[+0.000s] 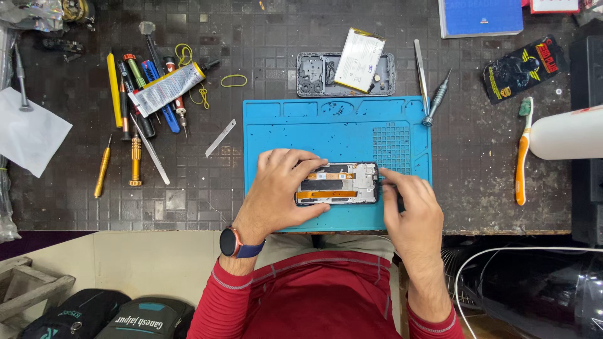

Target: The person removes a battery from a disassembled mobile phone, peels off a protective film, and places the battery back into the phone. They then apply glue to a small component and attach it to the phone's interior.

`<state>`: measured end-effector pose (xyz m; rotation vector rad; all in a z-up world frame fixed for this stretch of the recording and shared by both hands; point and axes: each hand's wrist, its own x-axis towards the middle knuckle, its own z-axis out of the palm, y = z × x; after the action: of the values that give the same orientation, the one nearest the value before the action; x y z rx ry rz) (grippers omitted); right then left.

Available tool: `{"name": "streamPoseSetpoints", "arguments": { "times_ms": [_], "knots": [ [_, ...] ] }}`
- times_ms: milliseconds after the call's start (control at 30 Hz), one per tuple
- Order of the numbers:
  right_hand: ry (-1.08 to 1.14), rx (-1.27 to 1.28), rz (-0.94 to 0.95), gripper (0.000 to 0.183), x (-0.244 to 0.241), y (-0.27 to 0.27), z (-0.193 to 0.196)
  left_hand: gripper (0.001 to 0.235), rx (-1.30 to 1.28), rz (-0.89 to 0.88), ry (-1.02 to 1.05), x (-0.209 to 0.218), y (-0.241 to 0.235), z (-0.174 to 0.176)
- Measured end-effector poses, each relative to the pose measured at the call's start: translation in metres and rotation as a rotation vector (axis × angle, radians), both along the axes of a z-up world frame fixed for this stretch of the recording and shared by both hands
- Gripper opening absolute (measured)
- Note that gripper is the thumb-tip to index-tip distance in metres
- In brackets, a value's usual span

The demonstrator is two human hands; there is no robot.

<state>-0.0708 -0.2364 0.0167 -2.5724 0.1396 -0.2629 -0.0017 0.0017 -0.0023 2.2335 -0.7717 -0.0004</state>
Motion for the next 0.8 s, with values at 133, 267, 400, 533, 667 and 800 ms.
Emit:
{"name": "streamPoseSetpoints", "arguments": {
  "times_ms": [133,267,400,533,667,800],
  "knots": [
    [-0.044,-0.059,0.008,0.026,-0.004,0.003,-0.003,0.069,0.001,-0.001,-0.002,0.0,0.0,0.0],
    [-0.075,-0.174,0.027,0.027,-0.008,0.009,-0.007,0.069,-0.001,0.0,-0.007,0.0,0.0,0.0],
    [-0.105,-0.193,0.027,0.029,-0.011,0.012,-0.012,0.069,-0.006,0.0,-0.01,0.001,0.0,0.001],
    [-0.151,-0.129,0.006,0.029,-0.011,0.011,-0.022,0.069,-0.016,0.007,-0.009,0.0,0.0,0.003],
    [-0.229,-0.082,0.002,0.028,-0.009,0.01,-0.032,0.07,-0.024,0.004,-0.02,0.002,0.0,0.004],
    [-0.252,-0.069,-0.016,0.027,-0.009,0.01,-0.035,0.07,-0.021,0.01,-0.001,0.002,0.0,0.006]
  ]
}}
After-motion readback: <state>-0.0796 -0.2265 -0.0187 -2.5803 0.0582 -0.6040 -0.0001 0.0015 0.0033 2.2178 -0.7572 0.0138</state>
